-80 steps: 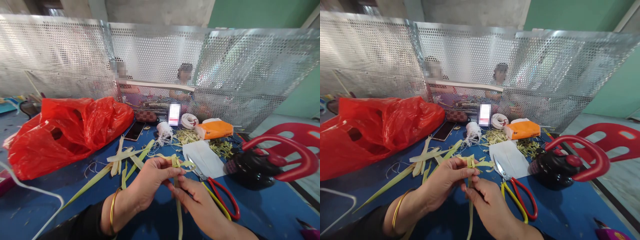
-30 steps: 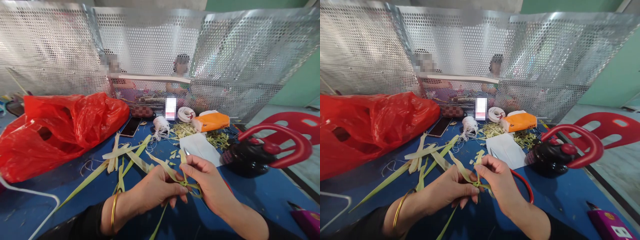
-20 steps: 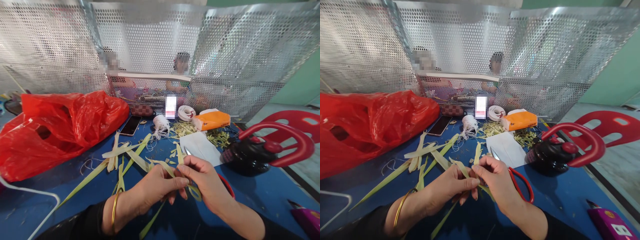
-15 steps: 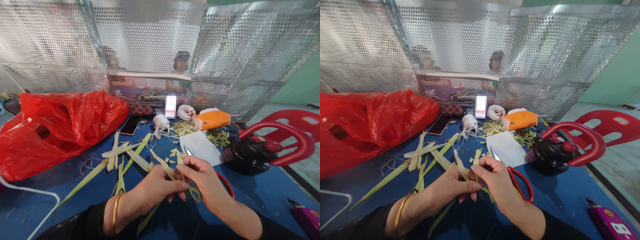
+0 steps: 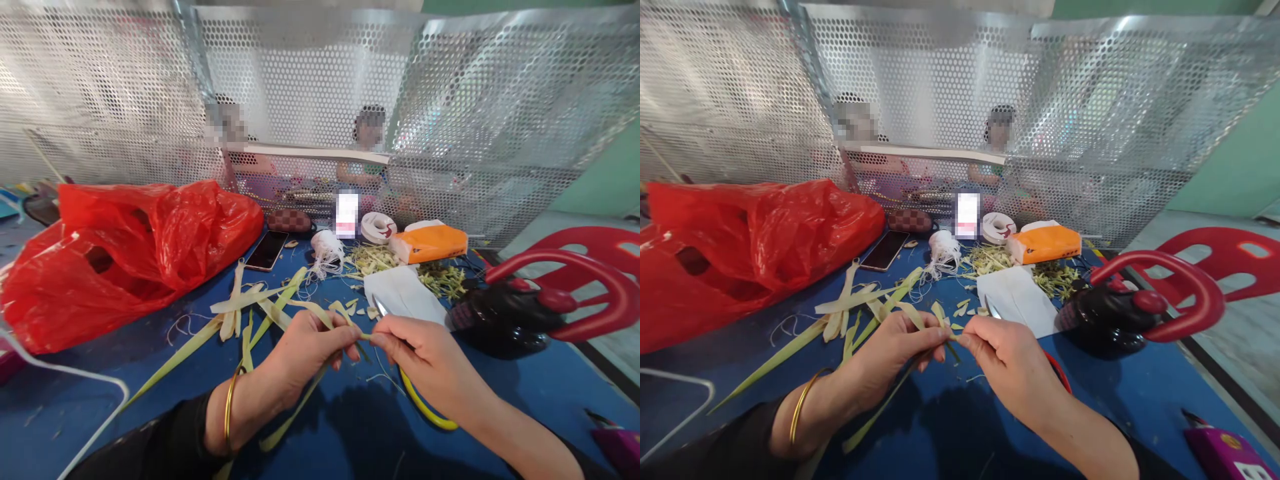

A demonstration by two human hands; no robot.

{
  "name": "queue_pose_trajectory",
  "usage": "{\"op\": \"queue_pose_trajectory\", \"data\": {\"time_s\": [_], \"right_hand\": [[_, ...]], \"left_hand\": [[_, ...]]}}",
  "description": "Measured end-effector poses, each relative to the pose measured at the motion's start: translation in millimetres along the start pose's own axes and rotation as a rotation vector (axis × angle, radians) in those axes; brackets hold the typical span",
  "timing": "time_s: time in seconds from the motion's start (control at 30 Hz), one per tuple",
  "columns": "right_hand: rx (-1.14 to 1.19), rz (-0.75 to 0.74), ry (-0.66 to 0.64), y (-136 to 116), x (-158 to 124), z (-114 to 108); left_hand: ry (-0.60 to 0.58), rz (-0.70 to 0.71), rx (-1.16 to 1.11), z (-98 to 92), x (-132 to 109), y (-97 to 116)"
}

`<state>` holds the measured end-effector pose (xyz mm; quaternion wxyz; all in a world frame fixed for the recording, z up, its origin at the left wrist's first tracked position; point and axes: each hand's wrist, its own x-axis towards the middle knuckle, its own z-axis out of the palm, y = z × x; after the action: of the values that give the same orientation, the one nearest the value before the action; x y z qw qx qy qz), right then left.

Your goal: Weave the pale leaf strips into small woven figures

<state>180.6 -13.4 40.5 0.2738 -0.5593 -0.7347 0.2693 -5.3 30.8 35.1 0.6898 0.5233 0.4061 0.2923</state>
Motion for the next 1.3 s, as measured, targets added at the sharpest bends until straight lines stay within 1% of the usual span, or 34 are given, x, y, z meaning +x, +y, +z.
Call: {"op": "queue_pose_trajectory", "data": {"time_s": [0.07, 0.17, 0.27, 0.3, 0.37, 0.43, 0.47, 0.5, 0.57, 0.67, 0.77, 0.87, 0.93, 1.03, 1.3], "right_hand": [[-0.047, -0.038, 0.027, -0.4, 0.0, -2.3], [-0.089, -0.057, 0.041, 0.4, 0.0, -8.1], [-0.096, -0.071, -0.01, 2.5, 0.0, -15.3], [-0.089, -0.085, -0.001, 3.1, 0.1, -17.1], [-0.077, -0.127, 0.087, 3.3, 0.4, -18.3], [-0.065, -0.173, 0.187, 2.1, 1.1, -15.2], [-0.052, -0.189, 0.194, 1.1, 1.7, -11.9], [-0.034, -0.195, 0.167, -0.1, 2.5, -7.7], [0.022, -0.168, 0.078, -2.3, 4.5, 2.3], [0.158, -0.055, -0.013, -5.4, 7.9, 15.2], [0.33, 0.088, -0.017, -9.0, 10.6, 20.5], [0.418, 0.186, -0.02, -11.8, 12.0, 20.1], [0.451, 0.178, -0.049, -11.8, 12.2, 19.6], [0.477, 0.111, -0.057, -9.9, 11.4, 20.3], [0.504, 0.072, 0.064, -10.0, 9.2, 25.5]], "left_hand": [[0.004, 0.011, 0.015, -0.8, -0.3, -0.1], [-0.002, 0.044, 0.061, -2.8, 0.3, 0.9], [-0.019, 0.029, 0.082, -3.7, 0.8, 1.7], [-0.023, 0.007, 0.082, -3.1, 0.5, 1.5], [-0.048, -0.048, 0.094, -0.5, -0.7, 0.1], [-0.106, -0.099, 0.117, 3.8, -2.5, -2.8], [-0.14, -0.113, 0.125, 6.2, -3.3, -4.7], [-0.167, -0.124, 0.133, 8.5, -4.0, -7.0], [-0.197, -0.145, 0.148, 12.3, -4.6, -11.9], [-0.205, -0.165, 0.176, 14.8, -4.4, -18.4], [-0.23, -0.18, 0.18, 15.3, -4.2, -22.0], [-0.231, -0.187, 0.152, 16.4, -4.2, -23.8], [-0.216, -0.199, 0.144, 17.5, -3.9, -25.1], [-0.205, -0.208, 0.146, 18.5, -3.1, -26.9], [-0.276, -0.213, 0.11, 19.6, -4.8, -27.5]]}}
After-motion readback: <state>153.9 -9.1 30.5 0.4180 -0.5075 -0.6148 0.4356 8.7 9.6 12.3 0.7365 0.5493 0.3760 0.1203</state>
